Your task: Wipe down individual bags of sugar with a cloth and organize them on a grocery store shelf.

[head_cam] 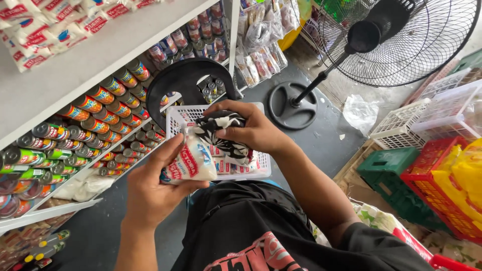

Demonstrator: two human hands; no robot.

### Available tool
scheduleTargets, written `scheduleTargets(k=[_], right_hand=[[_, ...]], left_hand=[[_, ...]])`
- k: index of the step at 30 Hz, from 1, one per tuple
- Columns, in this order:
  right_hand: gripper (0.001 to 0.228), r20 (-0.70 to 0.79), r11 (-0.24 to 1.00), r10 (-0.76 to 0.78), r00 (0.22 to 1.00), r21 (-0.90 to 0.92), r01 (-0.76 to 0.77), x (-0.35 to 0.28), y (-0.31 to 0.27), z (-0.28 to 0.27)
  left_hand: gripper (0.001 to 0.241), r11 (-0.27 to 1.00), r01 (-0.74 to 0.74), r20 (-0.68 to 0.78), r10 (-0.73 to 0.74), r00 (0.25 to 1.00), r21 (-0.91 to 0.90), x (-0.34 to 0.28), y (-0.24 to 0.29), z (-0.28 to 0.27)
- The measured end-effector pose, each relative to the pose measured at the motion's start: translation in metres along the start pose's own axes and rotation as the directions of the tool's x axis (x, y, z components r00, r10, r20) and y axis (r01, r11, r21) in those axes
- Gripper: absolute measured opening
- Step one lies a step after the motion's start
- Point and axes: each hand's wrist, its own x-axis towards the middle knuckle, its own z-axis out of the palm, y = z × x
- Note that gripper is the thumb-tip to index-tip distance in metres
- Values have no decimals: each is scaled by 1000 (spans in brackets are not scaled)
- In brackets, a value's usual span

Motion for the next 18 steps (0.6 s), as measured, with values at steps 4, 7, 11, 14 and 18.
scheduleTargets(k=[4,7,11,14,18], right_hand=[[39,7,1000,2,1000,8,-2,-7,-2,9],[39,32,999,-25,999,-46,26,-21,-8,15],[42,123,963,-110,986,-232,136,-33,-30,14],[45,185,904,-173,967,-360,230,-41,-49,12],[44,216,915,-156,964,-335,223,-56,-73,13]], left_hand=[[84,991,-3,-47,9,999,131,5,8,3],[82,989,34,-79,-23,997,146,7,6,2],[73,979,-36,-78,52,996,200,5,5,0],[71,985,57,-57,-49,997,161,4,9,3],[68,987,20,-76,-8,997,163,3,15,6]])
